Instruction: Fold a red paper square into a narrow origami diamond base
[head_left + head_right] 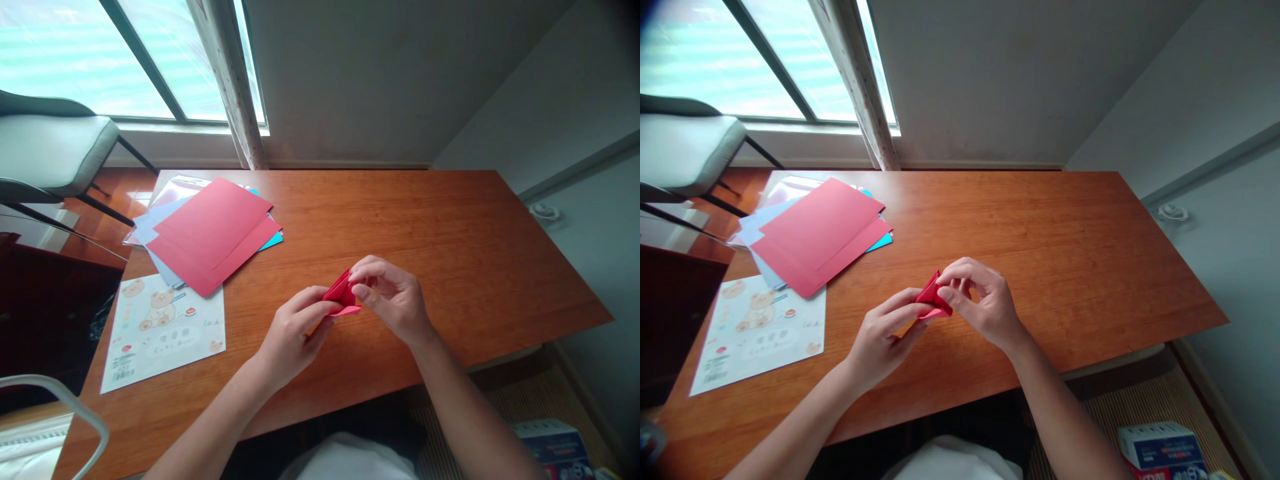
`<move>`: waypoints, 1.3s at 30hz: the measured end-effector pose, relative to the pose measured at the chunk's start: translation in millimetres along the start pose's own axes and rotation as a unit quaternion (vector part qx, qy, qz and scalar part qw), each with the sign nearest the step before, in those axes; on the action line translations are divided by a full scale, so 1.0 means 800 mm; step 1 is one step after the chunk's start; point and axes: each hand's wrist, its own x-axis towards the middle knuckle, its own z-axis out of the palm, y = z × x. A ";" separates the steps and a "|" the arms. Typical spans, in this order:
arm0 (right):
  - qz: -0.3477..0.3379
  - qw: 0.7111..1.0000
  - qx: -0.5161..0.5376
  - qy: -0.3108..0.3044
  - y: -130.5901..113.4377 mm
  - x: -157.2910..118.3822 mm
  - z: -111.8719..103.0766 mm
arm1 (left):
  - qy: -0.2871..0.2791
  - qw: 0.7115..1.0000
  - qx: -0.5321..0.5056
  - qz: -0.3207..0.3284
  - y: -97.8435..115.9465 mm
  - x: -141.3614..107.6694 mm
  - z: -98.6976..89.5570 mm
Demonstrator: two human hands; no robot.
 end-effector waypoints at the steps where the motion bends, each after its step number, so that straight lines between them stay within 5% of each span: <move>1: -0.005 1.000 -0.002 -0.002 -0.001 0.000 0.000 | 0.001 1.000 0.000 0.002 0.000 0.000 0.000; 30: 0.030 0.998 0.017 0.044 -0.001 0.004 0.006 | -0.004 1.000 0.010 0.013 -0.002 0.000 0.001; 36: 0.062 0.995 0.043 0.067 0.011 0.003 0.007 | -0.005 0.999 -0.030 -0.032 -0.004 0.001 -0.001; 39: 0.106 0.991 0.079 0.019 0.021 -0.001 0.005 | 0.010 0.995 -0.073 -0.064 -0.006 0.001 -0.004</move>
